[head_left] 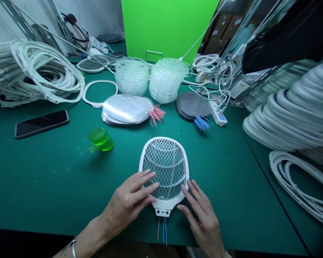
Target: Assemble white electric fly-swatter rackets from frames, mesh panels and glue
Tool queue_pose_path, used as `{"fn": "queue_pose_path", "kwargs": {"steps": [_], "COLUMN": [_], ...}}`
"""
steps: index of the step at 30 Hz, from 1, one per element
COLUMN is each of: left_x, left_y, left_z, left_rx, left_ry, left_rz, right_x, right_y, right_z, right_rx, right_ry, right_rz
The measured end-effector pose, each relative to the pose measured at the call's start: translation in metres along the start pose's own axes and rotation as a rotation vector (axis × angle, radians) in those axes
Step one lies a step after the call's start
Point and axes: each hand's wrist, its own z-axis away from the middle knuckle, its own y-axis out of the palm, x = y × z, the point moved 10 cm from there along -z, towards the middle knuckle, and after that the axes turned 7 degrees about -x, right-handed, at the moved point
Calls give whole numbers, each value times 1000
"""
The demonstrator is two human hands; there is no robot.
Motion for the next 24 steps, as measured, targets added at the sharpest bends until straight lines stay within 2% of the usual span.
{"fn": "queue_pose_path", "kwargs": {"steps": [2, 3, 5, 8, 12, 13, 15, 17, 20, 22, 24], "left_x": [2, 8, 25, 44, 40, 42, 58, 84, 112, 116, 112], "left_y": [9, 9, 1, -10, -4, -4, -9, -14, -19, -22, -19], "left_z": [0, -5, -20, -42, -55, -55, -51, -44, -36, -35, -34], "left_rx": [103, 110, 40, -88, -157, -176, -202, -175, -110, -100, -93], "left_ry": [20, -18, -149, -320, -277, -288, -400, -584, -786, -831, -836], "left_rz": [-22, -42, -74, -141, -197, -210, -234, -198, -98, -88, -103], "right_x": [-23, -34, -46, -44, -35, -37, -44, -51, -60, -68, -74], "right_y": [8, 9, 9, 5, 13, 16, 21, 20, 13, 10, 10], "right_z": [-2, -7, -25, -72, -142, -156, -172, -173, -149, -125, -104], "right_rx": [50, 59, 53, 8, -1, -5, -19, -36, -16, 29, 62], "right_ry": [170, 256, 357, 307, 144, 142, 188, 257, 352, 444, 525], "right_rz": [9, 6, -16, -68, -63, -45, -6, 35, 66, 33, -10]}}
